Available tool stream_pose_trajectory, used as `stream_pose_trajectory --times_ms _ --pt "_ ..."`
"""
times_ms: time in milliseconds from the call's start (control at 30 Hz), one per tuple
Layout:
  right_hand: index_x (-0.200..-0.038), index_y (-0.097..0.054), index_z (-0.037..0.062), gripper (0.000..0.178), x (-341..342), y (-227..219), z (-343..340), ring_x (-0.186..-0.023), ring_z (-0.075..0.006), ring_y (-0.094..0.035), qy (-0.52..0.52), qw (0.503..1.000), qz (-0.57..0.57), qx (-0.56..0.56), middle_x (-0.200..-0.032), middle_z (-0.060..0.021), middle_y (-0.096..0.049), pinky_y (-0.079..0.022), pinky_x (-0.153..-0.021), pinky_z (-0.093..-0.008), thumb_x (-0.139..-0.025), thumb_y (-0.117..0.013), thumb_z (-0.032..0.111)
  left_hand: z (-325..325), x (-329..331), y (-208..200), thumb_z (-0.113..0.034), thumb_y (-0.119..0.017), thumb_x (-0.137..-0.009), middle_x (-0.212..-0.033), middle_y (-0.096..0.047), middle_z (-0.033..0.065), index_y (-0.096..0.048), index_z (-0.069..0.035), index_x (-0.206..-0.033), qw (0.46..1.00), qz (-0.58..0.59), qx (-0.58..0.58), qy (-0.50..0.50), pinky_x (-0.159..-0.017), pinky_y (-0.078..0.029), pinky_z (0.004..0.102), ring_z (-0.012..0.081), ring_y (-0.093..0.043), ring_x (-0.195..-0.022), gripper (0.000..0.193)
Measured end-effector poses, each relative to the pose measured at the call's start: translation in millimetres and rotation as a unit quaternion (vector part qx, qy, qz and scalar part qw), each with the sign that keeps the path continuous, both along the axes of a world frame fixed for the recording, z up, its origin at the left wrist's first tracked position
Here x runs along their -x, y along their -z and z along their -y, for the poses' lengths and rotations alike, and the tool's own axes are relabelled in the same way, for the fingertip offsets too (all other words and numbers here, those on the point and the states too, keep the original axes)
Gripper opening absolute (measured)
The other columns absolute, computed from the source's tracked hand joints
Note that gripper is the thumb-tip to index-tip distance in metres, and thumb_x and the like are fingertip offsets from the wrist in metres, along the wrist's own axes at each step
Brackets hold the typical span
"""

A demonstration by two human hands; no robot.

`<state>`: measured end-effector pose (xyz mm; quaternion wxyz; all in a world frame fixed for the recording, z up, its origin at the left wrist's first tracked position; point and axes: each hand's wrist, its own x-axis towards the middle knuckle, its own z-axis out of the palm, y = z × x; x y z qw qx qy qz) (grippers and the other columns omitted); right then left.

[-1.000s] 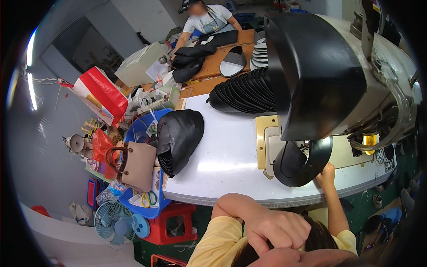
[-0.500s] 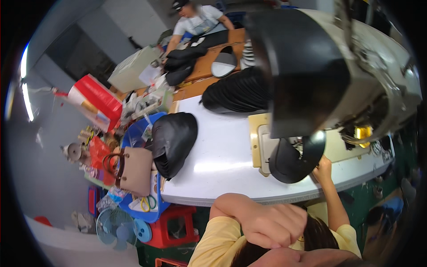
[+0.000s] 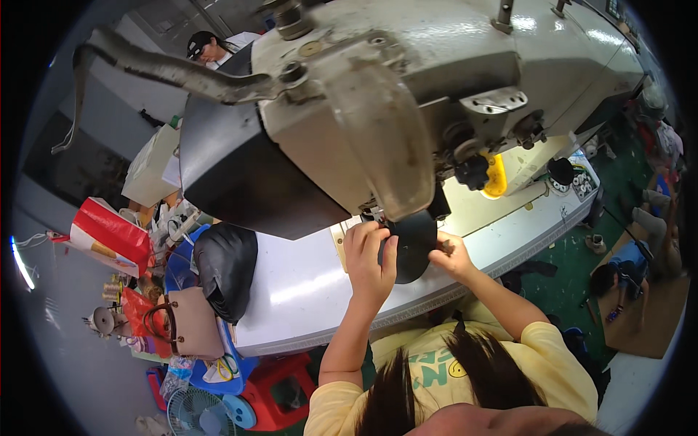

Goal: The person operates an industrial sewing machine to stitch black leather pieces, likely shoe uppers or similar components. They repeatedly pick up pieces from a stack, position them under the needle, sew along the edges, and trim excess thread with scissors. Finished pieces are placed aside on the table.

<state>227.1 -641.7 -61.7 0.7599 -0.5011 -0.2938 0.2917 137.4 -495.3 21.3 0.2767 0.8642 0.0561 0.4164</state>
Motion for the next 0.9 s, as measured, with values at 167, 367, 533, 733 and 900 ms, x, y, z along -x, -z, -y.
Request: stream_pose_trajectory --times_ms 167,367,533,733,900 --pt "-0.084 -0.059 0.0003 0.016 13 1 -11 -0.062 -0.0033 -0.046 -0.037 0.997 0.004 0.072 -0.072 0.0047 -0.056 -0.039 -0.054 -0.0204 -0.080 -0.066 0.014 -2 -7 0 -0.005 -0.062 -0.075 -0.085 -0.050 0.0098 -0.053 0.001 -0.075 0.999 -0.024 -0.012 -0.021 -0.080 -0.036 0.0339 0.0267 -0.045 -0.085 0.011" --pt "-0.069 -0.055 0.0008 0.018 21 -31 15 -0.048 -0.0111 -0.042 -0.007 0.981 0.178 0.070 -0.054 -0.0039 -0.047 -0.036 -0.046 -0.0249 -0.080 -0.064 0.012 -17 -1 -8 -0.008 -0.058 -0.079 -0.071 -0.046 0.0066 -0.048 0.001 -0.071 0.978 -0.171 0.088 0.084 -0.072 -0.035 0.0295 0.0211 -0.043 -0.074 0.016" --pt "-0.069 -0.054 0.0000 0.018 12 -35 23 -0.048 -0.0104 -0.043 -0.019 0.976 0.191 0.099 -0.055 -0.0037 -0.049 -0.037 -0.047 -0.0255 -0.080 -0.064 0.011 -14 1 -10 -0.011 -0.059 -0.080 -0.065 -0.042 0.0022 -0.047 0.001 -0.067 0.951 -0.203 0.198 0.124 -0.062 -0.032 0.0252 0.0114 -0.039 -0.065 0.021" --pt "-0.067 -0.053 0.0001 0.021 12 -37 20 -0.049 -0.0087 -0.041 -0.022 0.979 0.175 0.097 -0.054 -0.0023 -0.048 -0.036 -0.046 -0.0253 -0.081 -0.064 0.011 -11 1 -6 -0.014 -0.061 -0.080 -0.062 -0.052 0.0057 -0.055 0.000 -0.069 0.952 -0.197 0.215 0.090 -0.064 -0.035 0.0278 0.0151 -0.044 -0.065 0.019" --pt "-0.065 -0.051 0.0013 0.023 9 -30 20 -0.051 -0.0059 -0.038 -0.039 0.985 0.116 0.125 -0.055 0.0022 -0.045 -0.034 -0.046 -0.0239 -0.081 -0.064 0.012 -6 -4 -17 -0.009 -0.059 -0.079 -0.063 -0.043 0.0023 -0.048 0.002 -0.066 0.940 -0.179 0.275 0.097 -0.061 -0.031 0.0239 0.0110 -0.038 -0.063 0.021"
